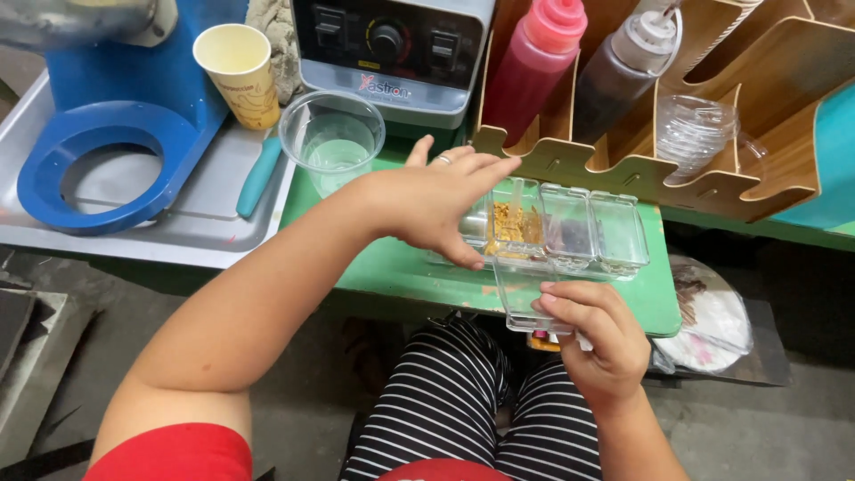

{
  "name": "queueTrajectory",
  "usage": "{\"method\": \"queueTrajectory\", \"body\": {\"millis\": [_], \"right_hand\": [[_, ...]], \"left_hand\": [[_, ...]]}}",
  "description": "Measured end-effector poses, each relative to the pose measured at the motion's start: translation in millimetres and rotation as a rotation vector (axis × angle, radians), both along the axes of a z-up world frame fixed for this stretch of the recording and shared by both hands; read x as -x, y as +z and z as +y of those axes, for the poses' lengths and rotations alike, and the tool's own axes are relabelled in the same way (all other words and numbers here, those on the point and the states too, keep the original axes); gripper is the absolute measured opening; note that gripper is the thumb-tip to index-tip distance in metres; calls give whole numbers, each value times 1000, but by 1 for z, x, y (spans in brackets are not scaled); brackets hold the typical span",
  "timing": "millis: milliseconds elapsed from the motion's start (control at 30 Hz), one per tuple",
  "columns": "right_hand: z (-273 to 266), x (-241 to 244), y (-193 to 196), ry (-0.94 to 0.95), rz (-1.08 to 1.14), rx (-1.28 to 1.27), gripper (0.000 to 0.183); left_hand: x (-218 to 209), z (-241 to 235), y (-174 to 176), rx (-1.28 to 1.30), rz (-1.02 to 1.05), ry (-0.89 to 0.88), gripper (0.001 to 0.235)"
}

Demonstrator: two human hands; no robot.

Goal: The person wipes the inside and outside of small clear plastic containers with a white tissue. They then open a multi-compartment container, wipe each compartment, and transfer a yellow granular substance from one compartment to another before closing the lids.

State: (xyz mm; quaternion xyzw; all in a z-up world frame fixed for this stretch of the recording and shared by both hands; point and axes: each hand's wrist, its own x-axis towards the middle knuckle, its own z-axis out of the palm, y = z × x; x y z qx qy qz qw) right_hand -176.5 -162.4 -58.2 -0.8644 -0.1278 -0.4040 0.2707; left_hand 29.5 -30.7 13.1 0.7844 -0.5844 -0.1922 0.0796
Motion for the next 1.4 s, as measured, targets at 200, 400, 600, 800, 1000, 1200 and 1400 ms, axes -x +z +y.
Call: {"method": "queueTrajectory", "body": {"millis": [200, 400, 600, 800, 1000, 1200, 1400], "right_hand": [[-4, -1, 3, 11, 17, -20, 13], [-7, 3, 8, 16, 12, -48, 11], [-11, 11, 30, 37, -127, -323, 22], [-26, 22, 44, 99, -339, -476, 45], [6, 30, 59, -225, -359, -335, 78], [10, 36, 51, -84, -287, -703, 69], [3, 36, 39, 18, -213, -788, 75]], "left_hand": [[17, -28, -6, -132, -252, 20, 112], [13, -28, -25, 207, -189, 100, 105], [37, -10, 17, 502, 66, 101, 94], [78, -2, 20, 901, 326, 77, 90], [117, -10, 15, 988, 332, 215, 92], [139, -18, 0, 1013, 421, 367, 103], [144, -21, -15, 1058, 550, 434, 111]]}}
